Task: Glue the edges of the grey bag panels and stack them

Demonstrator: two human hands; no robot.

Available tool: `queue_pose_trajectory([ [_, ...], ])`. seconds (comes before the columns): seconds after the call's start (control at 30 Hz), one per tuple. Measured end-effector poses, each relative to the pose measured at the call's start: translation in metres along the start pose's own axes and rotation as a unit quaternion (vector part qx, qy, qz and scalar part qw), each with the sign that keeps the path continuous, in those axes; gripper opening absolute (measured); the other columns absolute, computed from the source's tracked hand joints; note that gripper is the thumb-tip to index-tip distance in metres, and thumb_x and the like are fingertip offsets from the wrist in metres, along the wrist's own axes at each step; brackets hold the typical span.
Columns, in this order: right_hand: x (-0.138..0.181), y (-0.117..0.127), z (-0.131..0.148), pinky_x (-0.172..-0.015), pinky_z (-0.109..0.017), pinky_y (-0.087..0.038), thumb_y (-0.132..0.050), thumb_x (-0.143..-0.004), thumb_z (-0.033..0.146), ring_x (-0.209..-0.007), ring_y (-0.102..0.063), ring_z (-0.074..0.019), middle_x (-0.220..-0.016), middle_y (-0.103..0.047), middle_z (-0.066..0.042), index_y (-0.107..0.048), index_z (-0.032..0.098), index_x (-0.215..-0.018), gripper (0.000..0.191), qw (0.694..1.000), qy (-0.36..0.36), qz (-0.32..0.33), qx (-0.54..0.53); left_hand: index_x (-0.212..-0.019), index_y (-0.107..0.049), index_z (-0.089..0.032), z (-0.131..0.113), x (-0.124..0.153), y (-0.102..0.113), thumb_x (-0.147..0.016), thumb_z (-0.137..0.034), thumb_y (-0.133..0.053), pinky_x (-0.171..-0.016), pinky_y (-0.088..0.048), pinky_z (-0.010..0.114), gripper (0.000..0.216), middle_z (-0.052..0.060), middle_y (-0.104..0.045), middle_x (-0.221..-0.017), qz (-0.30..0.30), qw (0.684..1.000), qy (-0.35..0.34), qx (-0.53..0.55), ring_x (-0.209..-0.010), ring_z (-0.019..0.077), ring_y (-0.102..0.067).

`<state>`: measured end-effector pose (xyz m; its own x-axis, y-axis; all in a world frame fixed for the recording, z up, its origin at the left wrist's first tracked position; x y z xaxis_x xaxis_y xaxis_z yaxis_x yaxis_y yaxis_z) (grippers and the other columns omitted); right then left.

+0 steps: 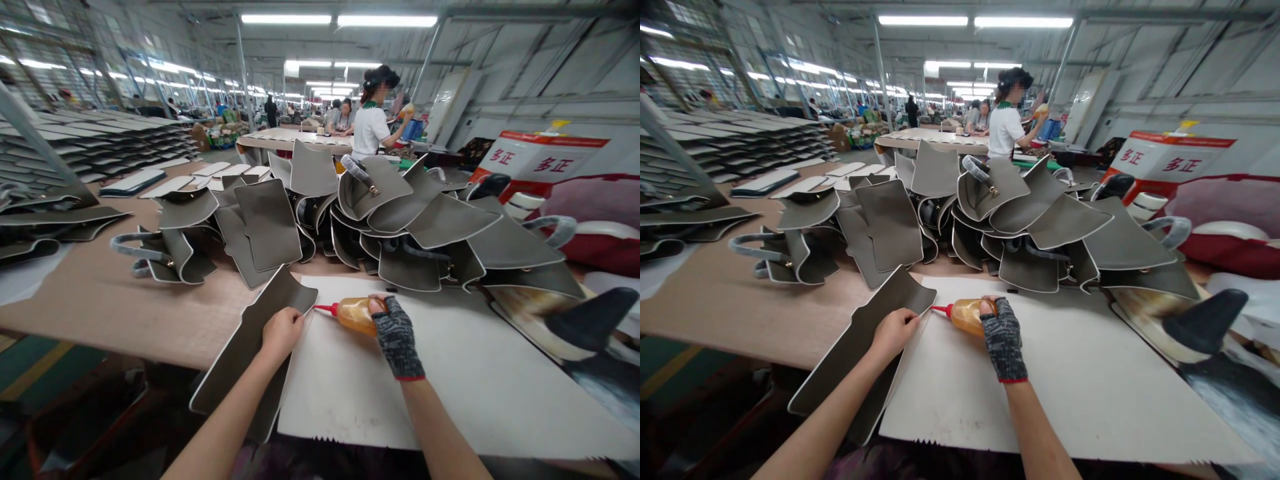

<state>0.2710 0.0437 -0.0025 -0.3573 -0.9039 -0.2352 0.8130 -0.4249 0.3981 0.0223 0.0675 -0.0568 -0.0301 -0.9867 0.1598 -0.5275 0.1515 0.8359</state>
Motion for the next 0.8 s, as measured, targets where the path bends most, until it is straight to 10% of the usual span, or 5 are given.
queue_pose_trajectory([
  [0.8,0.008,-0.004,-0.01,-0.074,-0.038,-0.041,-0.046,-0.071,0.046,-0.075,-0.055,-0.0251,-0.081,-0.062,-0.009,-0.058,0.017,-0.082,0.033,0.997,-0.041,0.061,0.006,-0.075,-0.064,-0.021,-0.003,0.001,0.001,-0.078,-0.034,-0.045,-0.055,-0.032,0.021,0.023,0.001,-0.066,-0.083,-0.005,1.0,-0.002,-0.02,-0.07,0.0128,-0.057],
])
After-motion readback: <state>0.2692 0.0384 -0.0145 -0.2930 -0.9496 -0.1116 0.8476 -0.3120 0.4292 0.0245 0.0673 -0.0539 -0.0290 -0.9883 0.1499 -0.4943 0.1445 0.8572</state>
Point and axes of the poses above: each hand's wrist, its own x-axis away from the middle knuckle, its own y-axis out of the back of the hand, z = x × y, the point moved 9 cm from there along -x, towards the middle knuckle
